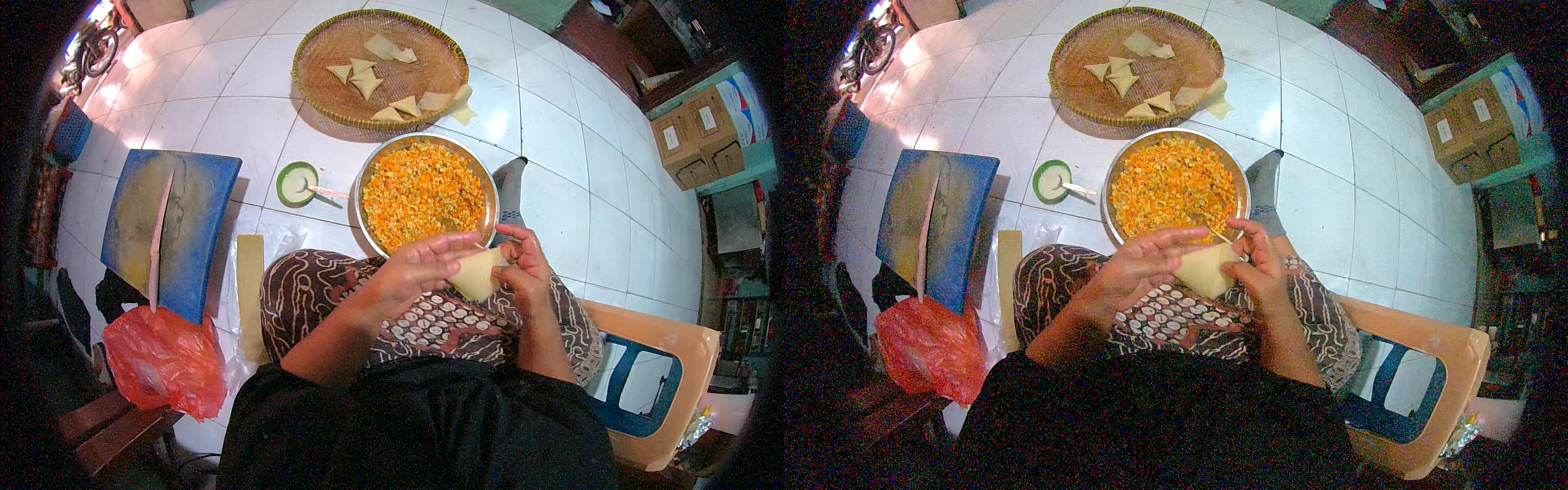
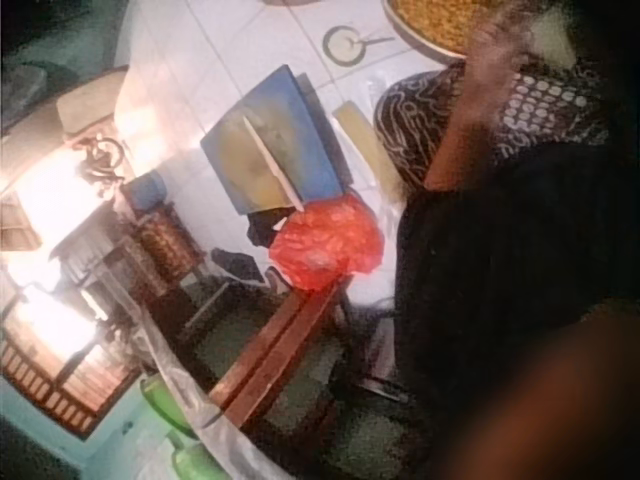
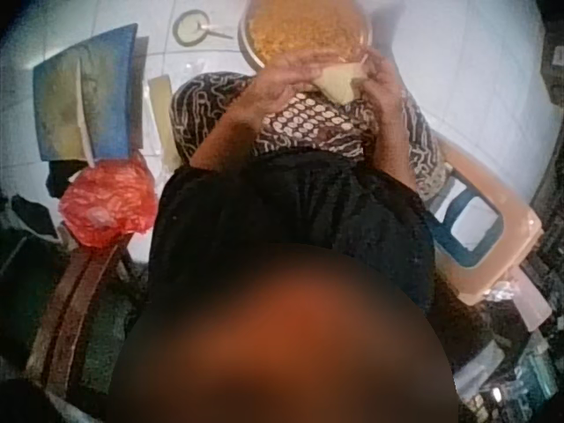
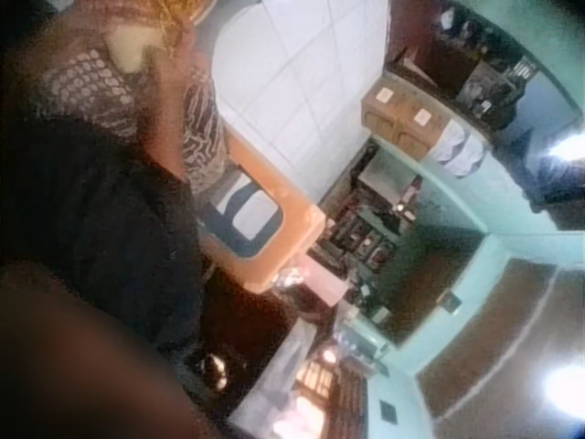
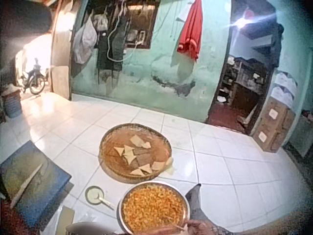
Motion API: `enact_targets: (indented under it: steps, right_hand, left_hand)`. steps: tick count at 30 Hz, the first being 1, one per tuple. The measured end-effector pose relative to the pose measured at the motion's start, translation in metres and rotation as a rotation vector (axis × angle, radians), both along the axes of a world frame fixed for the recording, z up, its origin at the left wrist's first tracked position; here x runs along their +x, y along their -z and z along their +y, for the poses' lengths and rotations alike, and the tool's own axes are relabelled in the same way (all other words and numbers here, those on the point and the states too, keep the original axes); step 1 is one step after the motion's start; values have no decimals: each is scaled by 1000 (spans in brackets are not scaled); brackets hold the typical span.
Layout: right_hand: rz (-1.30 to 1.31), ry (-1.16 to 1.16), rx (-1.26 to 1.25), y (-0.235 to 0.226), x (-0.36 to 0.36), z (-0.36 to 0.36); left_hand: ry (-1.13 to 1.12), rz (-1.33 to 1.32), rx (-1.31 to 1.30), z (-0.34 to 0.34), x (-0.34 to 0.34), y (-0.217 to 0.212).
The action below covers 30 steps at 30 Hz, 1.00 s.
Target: The person sits on the floor and assembles samosas by placing a filling mixture onto square wrappers, folding them into triangles, and sealing the edges. The finished samosas are placed on a woven tray.
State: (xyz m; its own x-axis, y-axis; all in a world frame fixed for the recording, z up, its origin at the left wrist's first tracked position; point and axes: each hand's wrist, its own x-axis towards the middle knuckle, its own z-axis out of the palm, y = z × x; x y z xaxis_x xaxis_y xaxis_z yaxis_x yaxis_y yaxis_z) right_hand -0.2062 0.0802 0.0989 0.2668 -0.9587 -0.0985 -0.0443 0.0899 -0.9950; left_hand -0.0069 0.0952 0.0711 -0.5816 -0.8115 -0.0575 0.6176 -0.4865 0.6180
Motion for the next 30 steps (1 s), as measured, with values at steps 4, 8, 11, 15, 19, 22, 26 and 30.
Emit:
enact_targets:
  steps: [4, 8, 11, 15, 19, 22, 26, 30]
  right_hand:
    - [484, -269, -219, -21, -12, -3]
    - [841, -333, -614, -24, 4, -12]
    - [652, -81, -459, 17, -16, -39]
    - [1310, -343, -268, 57, -27, -61]
    - [1575, -288, -112, 88, -11, -44]
    - [1234, -248, -120, 110, -36, -53]
    - [382, -110, 337, 98, -37, -71]
    - [95, 188, 307, 121, -9, -69]
  left_hand:
    - [358, -25, -54, 3, -7, 13]
    - [344, -22, -124, 9, -32, 35]
    - [241, -98, -33, 5, -32, 34]
    - [87, -138, 17, -3, -6, 10]
    - [-321, -290, 79, -10, 17, -26]
    - [-487, -226, -18, -6, 34, -38]
    - [-491, -211, 26, -7, 52, -42]
    - [-510, -192, 67, -15, 50, -24]
